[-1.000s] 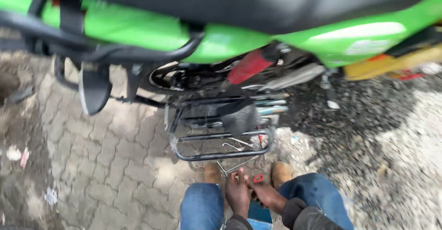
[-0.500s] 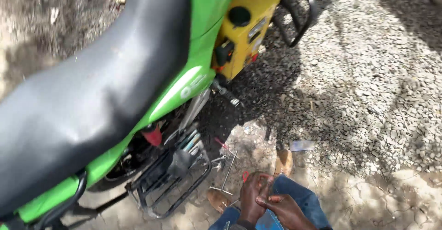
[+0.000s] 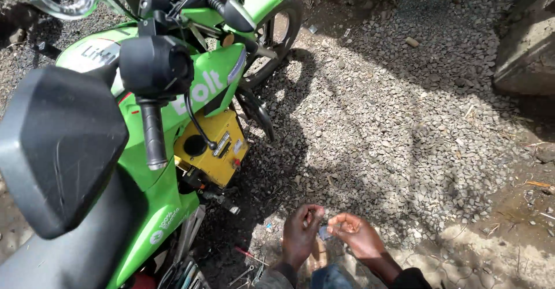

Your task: Adjusting and repairing various components of a motorcycle, including the brake lever assembly and rear wheel, using hand tools.

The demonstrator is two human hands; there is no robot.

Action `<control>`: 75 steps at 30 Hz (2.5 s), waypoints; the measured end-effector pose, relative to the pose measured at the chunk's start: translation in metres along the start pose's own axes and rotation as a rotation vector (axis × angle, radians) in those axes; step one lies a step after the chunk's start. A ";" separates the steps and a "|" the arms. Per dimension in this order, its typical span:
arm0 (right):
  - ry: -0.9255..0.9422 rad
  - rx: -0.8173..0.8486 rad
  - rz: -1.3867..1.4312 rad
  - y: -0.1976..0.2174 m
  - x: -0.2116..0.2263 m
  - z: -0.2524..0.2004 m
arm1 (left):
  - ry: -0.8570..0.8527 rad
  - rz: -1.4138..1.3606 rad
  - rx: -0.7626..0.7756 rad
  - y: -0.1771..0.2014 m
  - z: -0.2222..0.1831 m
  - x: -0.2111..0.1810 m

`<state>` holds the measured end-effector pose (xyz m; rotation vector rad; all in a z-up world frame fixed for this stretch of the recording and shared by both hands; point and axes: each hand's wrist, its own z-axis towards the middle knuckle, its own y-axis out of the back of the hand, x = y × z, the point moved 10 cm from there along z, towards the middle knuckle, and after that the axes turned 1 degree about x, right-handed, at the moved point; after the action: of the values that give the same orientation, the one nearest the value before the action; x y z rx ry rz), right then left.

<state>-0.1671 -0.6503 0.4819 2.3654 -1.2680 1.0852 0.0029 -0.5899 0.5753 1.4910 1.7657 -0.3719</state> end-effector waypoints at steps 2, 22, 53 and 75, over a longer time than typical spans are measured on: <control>0.024 0.051 -0.203 0.005 0.061 -0.009 | -0.088 -0.013 -0.040 0.002 -0.009 -0.069; 0.163 0.208 -0.775 0.059 0.456 0.096 | -0.373 -0.687 -0.086 0.019 0.130 -0.399; 0.419 0.902 -1.518 -0.038 0.775 0.280 | -0.110 -2.134 -0.567 0.104 0.382 -0.565; 0.127 1.132 -1.422 -0.275 0.916 0.454 | -0.491 -2.232 -1.111 0.351 0.543 -0.543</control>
<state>0.5935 -1.2863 0.8519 2.6467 1.3916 1.3491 0.5340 -1.2350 0.6965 -1.5400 1.7658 -0.4850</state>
